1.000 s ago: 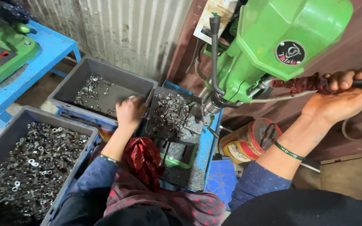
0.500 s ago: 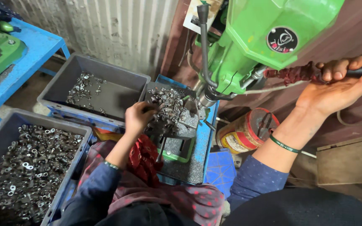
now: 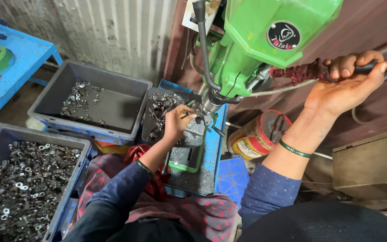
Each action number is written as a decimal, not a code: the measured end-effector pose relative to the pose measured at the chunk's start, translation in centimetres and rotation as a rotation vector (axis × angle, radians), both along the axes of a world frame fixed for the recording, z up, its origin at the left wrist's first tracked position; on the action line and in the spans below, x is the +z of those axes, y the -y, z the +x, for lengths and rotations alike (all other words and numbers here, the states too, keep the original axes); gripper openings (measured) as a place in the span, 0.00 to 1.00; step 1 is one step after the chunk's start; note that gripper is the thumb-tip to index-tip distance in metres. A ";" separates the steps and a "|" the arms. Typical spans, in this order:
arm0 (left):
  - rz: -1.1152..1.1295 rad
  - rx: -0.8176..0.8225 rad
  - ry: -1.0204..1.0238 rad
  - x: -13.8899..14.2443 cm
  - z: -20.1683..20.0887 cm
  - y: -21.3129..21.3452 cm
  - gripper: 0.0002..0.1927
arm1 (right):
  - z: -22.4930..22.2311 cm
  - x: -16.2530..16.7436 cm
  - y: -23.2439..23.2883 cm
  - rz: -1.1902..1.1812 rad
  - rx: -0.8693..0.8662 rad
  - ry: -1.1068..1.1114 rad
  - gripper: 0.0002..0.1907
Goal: The person drills holes in small dark metal fittings using a bench drill press. They take a part from a bin, seat it in the jig under the bit, pull the drill lever down to drill, then move the finished part into a nearby tray, repeating the cycle continuously.
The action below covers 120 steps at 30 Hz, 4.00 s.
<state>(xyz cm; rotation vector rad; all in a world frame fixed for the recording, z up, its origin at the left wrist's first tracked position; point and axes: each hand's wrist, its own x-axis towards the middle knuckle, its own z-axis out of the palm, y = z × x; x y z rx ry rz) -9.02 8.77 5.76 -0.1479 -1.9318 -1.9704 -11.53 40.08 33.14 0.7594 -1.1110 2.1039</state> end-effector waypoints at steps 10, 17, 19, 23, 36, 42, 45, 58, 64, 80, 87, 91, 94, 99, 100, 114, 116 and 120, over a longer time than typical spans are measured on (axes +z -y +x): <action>0.022 0.071 -0.010 -0.8 1.5 -1.0 0.10 | 0.0 0.0 -0.2 0.004 0.005 0.006 0.22; 0.010 -0.042 -0.146 -0.4 1.5 -0.6 0.09 | 0.0 -0.1 -0.4 -0.013 0.030 0.022 0.20; -0.084 0.012 -0.028 -0.2 1.6 -0.5 0.09 | 0.1 -0.2 -0.3 -0.005 0.025 0.016 0.20; -0.107 0.001 0.047 0.5 1.2 -0.7 0.09 | 0.3 0.1 0.0 -0.005 0.026 0.015 0.20; -0.602 0.213 -0.265 2.2 0.2 0.3 0.07 | 9.3 -8.1 5.3 0.032 -0.086 -0.201 0.19; -0.624 0.222 -0.254 2.1 -0.1 0.2 0.07 | 8.3 -9.0 4.9 -0.008 -0.101 -0.223 0.18; -0.632 0.218 -0.256 2.2 -0.1 0.4 0.07 | 8.5 -9.2 4.9 -0.015 -0.109 -0.214 0.18; -0.653 0.117 0.052 2.3 0.1 -0.6 0.15 | 1.1 0.6 1.3 -0.026 -0.056 -0.032 0.23; -0.366 0.109 -0.030 0.6 1.1 0.7 0.13 | 0.4 0.9 1.0 -0.008 -0.064 -0.014 0.24; -0.240 0.115 0.010 -1.6 1.7 -0.1 0.14 | 1.3 0.6 1.5 -0.022 -0.025 -0.022 0.23; -0.276 0.139 -0.014 -0.7 1.6 -1.0 0.14 | 1.9 0.3 1.5 -0.004 -0.036 -0.022 0.23; -0.542 0.182 -0.115 0.3 1.5 -0.5 0.13 | 2.8 0.1 1.7 -0.026 -0.018 -0.019 0.23; -1.019 0.311 -0.385 0.6 1.8 0.0 0.19 | 5.6 -2.1 2.7 0.001 -0.058 -0.071 0.20; -1.133 0.306 -0.328 0.7 1.5 -0.6 0.25 | 9.0 -7.9 5.1 0.032 -0.125 -0.218 0.19; -1.133 0.300 -0.317 0.7 1.3 -0.7 0.25 | 8.9 -8.5 5.2 0.046 -0.145 -0.232 0.19; -0.665 0.374 -0.256 0.8 0.8 2.8 0.12 | 8.8 -9.3 5.1 0.010 -0.125 -0.230 0.18; -0.672 0.354 -0.278 1.0 0.9 3.1 0.11 | 8.7 -8.9 4.8 0.027 -0.139 -0.224 0.19; -0.715 0.277 -0.302 1.6 0.9 2.9 0.12 | 5.8 -5.3 2.5 0.079 -0.185 -0.201 0.21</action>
